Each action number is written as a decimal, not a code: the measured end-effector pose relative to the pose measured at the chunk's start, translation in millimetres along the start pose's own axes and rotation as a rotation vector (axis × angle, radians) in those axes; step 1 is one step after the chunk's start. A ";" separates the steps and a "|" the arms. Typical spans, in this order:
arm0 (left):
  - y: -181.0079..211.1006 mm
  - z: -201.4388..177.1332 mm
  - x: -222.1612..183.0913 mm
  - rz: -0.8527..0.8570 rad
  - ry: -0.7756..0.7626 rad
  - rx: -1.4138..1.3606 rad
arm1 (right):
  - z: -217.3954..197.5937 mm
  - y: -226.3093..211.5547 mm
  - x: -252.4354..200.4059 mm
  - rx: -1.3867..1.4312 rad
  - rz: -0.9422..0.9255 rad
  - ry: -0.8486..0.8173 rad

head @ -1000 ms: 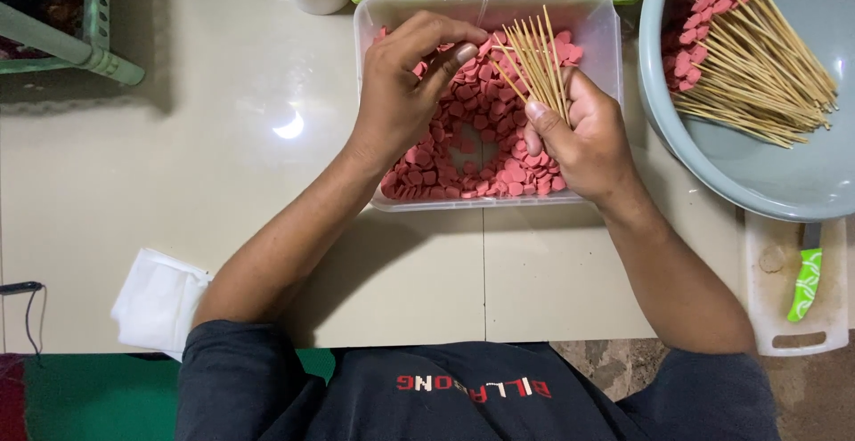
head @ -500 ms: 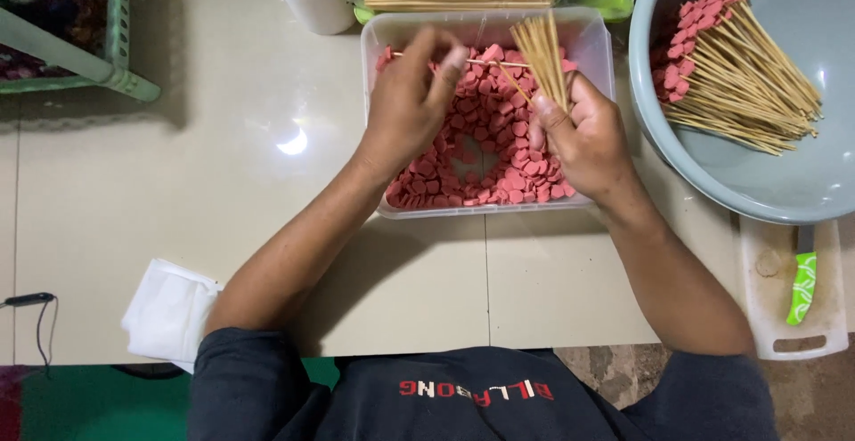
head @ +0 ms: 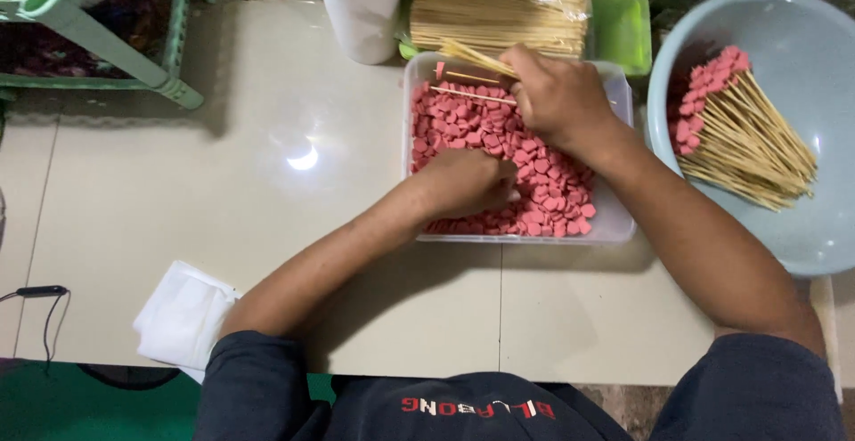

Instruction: Skewering small pink decorative food items onto wooden sticks to create food picks or skewers.

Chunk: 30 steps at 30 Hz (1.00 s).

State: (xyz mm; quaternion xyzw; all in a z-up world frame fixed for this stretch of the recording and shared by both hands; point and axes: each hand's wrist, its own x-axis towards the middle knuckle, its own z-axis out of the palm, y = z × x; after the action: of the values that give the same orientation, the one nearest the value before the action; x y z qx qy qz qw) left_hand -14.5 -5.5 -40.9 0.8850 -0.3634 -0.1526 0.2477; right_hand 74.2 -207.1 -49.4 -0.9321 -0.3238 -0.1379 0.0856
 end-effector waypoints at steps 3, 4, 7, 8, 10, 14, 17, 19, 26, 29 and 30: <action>-10.9 16.6 6.6 -0.019 -0.052 0.015 | 10.4 -3.3 17.5 -0.108 -0.139 0.081; -12.8 17.1 7.8 -0.023 -0.046 0.020 | 12.2 -6.0 21.1 -0.108 -0.146 0.086; -13.5 17.1 10.0 -0.043 -0.062 0.039 | 24.3 -9.5 24.0 -0.116 -0.220 0.112; -12.1 14.3 8.9 -0.025 -0.047 0.017 | 33.7 -8.1 23.2 -0.189 -0.207 0.151; -11.1 12.5 8.9 -0.005 -0.038 -0.016 | 44.8 -5.9 21.2 -0.261 -0.190 0.179; -12.9 16.1 8.7 0.013 -0.024 0.001 | 53.3 -4.2 19.4 -0.392 -0.232 0.228; -15.6 18.2 8.7 0.021 -0.015 0.006 | 56.2 -2.9 20.2 -0.443 -0.249 0.245; -14.9 17.0 7.2 0.025 -0.007 0.001 | 55.0 -6.6 20.3 -0.456 -0.251 0.253; -13.0 15.0 7.2 0.008 -0.019 0.035 | 54.2 -5.3 18.8 -0.450 -0.267 0.288; -12.3 14.2 6.5 0.009 -0.026 0.035 | 52.1 -2.5 19.9 -0.449 -0.263 0.310; -12.0 13.2 5.6 0.009 -0.024 0.032 | 51.2 -1.6 21.3 -0.444 -0.266 0.327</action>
State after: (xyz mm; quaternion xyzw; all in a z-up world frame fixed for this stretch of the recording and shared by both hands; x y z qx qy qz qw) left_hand -9.7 -6.4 -58.9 0.8854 -0.3727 -0.1563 0.2297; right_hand 99.6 -180.8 -91.2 -0.8430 -0.3868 -0.3633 -0.0881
